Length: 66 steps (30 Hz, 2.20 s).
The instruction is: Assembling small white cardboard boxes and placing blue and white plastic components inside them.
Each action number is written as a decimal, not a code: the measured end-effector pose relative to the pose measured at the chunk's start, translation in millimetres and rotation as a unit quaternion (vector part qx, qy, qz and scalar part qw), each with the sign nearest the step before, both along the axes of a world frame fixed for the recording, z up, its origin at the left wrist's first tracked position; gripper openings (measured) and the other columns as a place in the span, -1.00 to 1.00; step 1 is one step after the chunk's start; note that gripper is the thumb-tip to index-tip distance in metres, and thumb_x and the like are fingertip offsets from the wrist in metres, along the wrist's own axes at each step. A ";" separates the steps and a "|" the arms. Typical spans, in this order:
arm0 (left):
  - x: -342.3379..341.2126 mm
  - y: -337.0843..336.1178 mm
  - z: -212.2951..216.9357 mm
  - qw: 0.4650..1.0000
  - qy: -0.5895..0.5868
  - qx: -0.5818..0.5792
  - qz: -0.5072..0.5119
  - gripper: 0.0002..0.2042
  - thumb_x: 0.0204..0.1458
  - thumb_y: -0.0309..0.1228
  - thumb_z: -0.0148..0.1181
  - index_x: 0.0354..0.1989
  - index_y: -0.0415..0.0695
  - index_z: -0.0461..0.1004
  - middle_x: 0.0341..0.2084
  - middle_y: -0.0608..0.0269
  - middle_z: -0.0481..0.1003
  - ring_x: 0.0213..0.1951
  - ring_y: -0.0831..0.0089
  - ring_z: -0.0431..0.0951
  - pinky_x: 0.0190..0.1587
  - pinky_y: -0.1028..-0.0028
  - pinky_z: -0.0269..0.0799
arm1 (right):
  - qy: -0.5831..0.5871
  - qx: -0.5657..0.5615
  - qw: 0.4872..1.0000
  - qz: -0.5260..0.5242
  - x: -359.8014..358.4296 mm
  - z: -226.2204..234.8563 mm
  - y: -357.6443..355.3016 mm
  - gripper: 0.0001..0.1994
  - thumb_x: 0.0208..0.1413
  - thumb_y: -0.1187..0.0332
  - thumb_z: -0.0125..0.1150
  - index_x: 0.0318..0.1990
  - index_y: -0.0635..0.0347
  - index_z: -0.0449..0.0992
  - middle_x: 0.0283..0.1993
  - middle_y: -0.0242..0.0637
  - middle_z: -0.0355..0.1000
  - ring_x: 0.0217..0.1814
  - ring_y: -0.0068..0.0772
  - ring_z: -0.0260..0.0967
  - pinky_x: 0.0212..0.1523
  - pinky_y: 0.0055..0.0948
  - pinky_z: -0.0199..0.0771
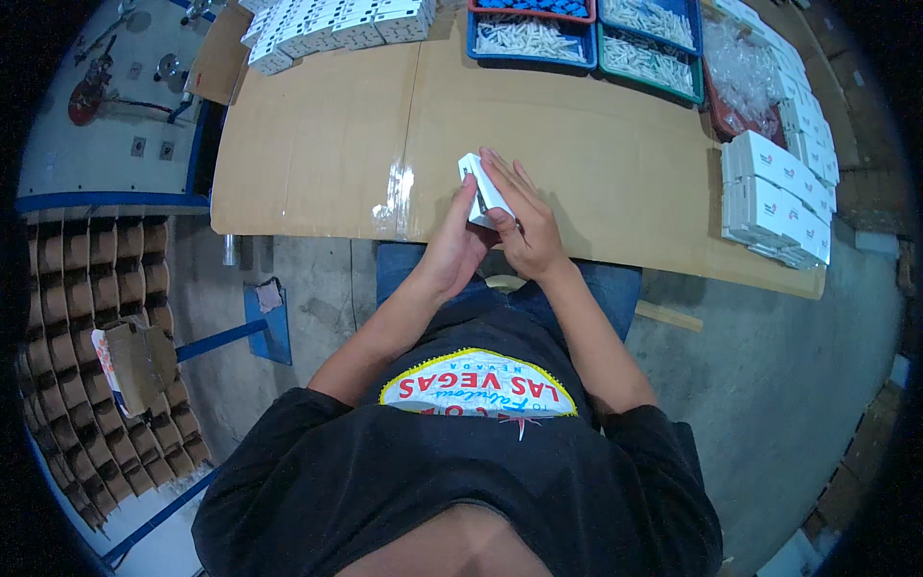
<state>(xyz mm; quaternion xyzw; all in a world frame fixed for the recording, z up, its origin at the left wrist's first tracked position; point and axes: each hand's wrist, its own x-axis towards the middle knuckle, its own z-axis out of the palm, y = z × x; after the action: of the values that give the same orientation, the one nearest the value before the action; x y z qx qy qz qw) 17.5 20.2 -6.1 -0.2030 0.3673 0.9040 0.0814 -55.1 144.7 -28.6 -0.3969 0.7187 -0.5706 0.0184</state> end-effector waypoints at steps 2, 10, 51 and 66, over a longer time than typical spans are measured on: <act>0.7 -1.6 -9.9 1.000 0.010 -0.019 0.002 -0.38 0.35 0.20 -0.13 0.37 0.01 0.25 0.15 0.24 0.43 0.20 0.36 0.42 0.27 0.26 0.30 | -0.004 -0.005 1.000 0.005 -0.8 0.8 -0.3 -0.40 0.42 -0.02 -0.05 0.42 0.24 0.31 0.48 -0.06 0.27 0.57 0.06 0.11 0.54 0.08 -0.06; 1.8 -20.8 2.5 0.915 0.177 -0.347 0.108 -0.08 -0.05 -0.52 0.45 0.49 -0.18 0.01 0.34 0.02 0.20 0.32 0.24 0.33 0.39 0.22 0.25 | -0.111 -0.062 0.992 0.019 -1.1 7.4 11.4 -0.47 0.36 0.16 0.02 0.36 0.29 0.37 0.50 0.02 0.20 0.54 -0.07 0.16 0.50 -0.12 0.10; -3.7 6.8 -26.8 0.971 -0.054 -0.145 0.179 -0.54 0.36 0.05 0.00 0.00 -0.16 0.47 -0.24 0.34 0.46 -0.16 0.56 0.44 -0.07 0.47 0.39 | 0.067 0.086 0.991 -0.082 26.1 -23.4 -18.8 -0.60 0.39 0.41 0.01 0.32 0.32 0.36 0.02 0.13 0.54 -0.17 0.14 0.57 -0.17 -0.07 0.58; -1.3 -9.3 -32.4 0.986 -0.042 -0.028 0.159 -0.66 0.34 -0.02 0.01 0.04 -0.01 0.30 -0.19 0.33 0.40 -0.16 0.49 0.46 -0.07 0.36 0.44 | -0.137 0.024 0.990 -0.014 17.3 -6.8 -13.0 -0.63 0.45 0.32 -0.03 0.31 0.23 0.42 -0.12 0.02 0.57 -0.18 -0.22 0.58 -0.16 -0.31 0.55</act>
<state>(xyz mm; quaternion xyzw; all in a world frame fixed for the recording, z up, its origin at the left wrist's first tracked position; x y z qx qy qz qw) 16.3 10.9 -38.4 -0.2994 0.3517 0.8853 -0.0540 -37.8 131.7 -35.4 -0.3044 0.7285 -0.6022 0.1180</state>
